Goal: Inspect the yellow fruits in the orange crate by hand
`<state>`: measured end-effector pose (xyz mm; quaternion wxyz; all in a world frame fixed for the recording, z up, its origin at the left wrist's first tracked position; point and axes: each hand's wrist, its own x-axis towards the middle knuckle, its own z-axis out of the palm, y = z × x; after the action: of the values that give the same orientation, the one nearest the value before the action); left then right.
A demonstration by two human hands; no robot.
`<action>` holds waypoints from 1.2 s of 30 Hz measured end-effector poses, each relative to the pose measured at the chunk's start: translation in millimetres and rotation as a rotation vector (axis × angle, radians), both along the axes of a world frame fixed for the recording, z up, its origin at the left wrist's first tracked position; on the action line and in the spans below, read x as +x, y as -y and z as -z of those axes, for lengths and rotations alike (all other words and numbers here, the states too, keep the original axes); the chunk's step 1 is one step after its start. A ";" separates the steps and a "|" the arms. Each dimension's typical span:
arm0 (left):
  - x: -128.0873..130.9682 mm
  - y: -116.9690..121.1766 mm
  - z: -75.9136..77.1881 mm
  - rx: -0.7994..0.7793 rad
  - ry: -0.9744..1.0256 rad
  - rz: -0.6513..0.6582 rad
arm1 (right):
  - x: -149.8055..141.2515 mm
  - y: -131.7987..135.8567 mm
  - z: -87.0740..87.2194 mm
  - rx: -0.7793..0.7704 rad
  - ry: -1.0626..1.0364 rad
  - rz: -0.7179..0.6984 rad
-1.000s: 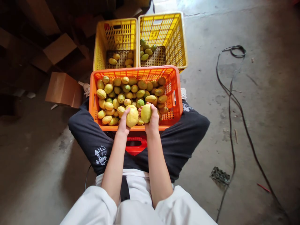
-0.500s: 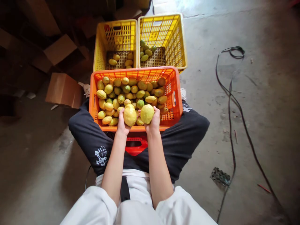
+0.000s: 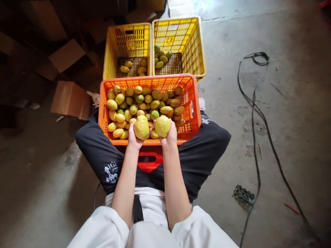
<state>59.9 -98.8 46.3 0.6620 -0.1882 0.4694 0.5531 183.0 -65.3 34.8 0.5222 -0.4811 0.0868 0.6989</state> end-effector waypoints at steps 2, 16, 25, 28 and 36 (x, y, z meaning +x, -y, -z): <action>0.6 0.5 2.9 -0.002 -0.042 0.010 | 0.4 -0.1 -2.6 -0.015 -0.009 0.004; 9.4 -0.5 11.2 0.006 -0.143 0.043 | 2.3 9.8 19.3 0.197 0.323 -0.135; 8.6 -5.3 1.3 -0.048 -0.142 0.003 | -2.4 12.9 8.7 0.255 0.315 -0.161; 7.6 -3.2 2.3 -0.005 -0.143 0.020 | -5.1 14.8 6.4 0.280 0.320 -0.124; 10.4 5.7 19.8 0.115 -0.164 0.054 | -1.0 11.6 17.8 0.223 0.285 -0.139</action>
<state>70.3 -104.5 26.5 0.6458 -0.0911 0.4944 0.5746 182.0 -76.9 17.0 0.5297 -0.5190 -0.0995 0.6634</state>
